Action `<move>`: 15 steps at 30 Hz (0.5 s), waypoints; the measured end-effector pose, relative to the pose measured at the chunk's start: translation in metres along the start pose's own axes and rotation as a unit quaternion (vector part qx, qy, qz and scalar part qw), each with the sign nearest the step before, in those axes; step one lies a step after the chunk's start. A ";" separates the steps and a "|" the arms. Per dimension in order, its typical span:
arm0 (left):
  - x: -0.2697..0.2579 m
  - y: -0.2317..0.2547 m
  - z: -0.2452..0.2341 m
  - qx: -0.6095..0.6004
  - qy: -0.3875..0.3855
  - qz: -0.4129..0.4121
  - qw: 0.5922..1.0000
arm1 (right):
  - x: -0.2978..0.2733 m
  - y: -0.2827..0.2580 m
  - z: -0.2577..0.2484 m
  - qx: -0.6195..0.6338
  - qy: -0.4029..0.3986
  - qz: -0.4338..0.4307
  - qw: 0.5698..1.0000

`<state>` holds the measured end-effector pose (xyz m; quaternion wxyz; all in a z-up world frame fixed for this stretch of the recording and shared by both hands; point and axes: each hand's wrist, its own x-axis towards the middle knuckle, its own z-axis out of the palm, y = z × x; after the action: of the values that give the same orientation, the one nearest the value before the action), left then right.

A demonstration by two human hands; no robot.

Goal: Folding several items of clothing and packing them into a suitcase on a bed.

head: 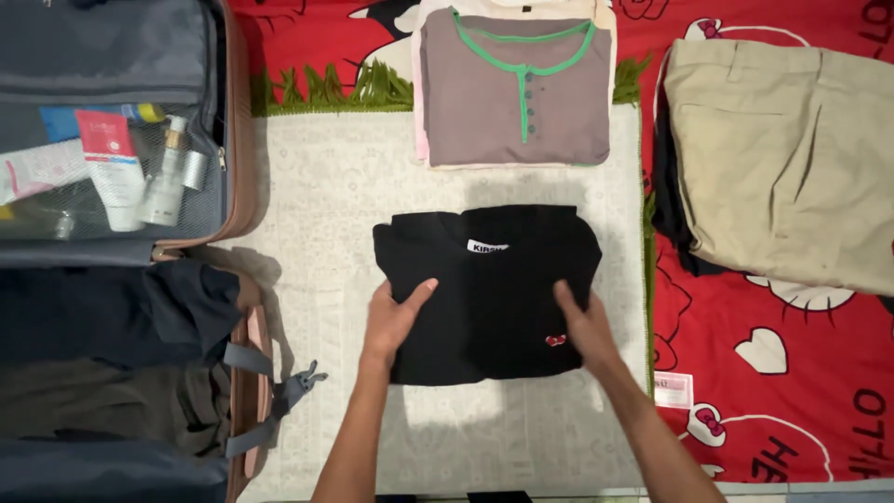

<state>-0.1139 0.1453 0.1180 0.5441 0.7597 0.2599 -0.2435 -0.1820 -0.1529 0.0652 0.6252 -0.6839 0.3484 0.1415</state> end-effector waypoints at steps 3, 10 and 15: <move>-0.017 0.002 0.005 -0.123 0.004 0.013 0.992 | -0.009 0.003 0.007 0.015 0.016 0.016 1.000; -0.008 0.107 -0.013 -0.148 -0.005 0.107 0.983 | 0.009 -0.112 -0.035 0.109 0.021 0.017 0.994; 0.064 0.191 0.003 -0.146 -0.015 0.249 0.957 | 0.079 -0.201 -0.041 0.091 0.002 -0.127 0.988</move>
<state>0.0597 0.0993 0.2089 0.6963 0.7089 0.0869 -0.0712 -0.0046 -0.2209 0.1750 0.6975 -0.6626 0.2715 0.0276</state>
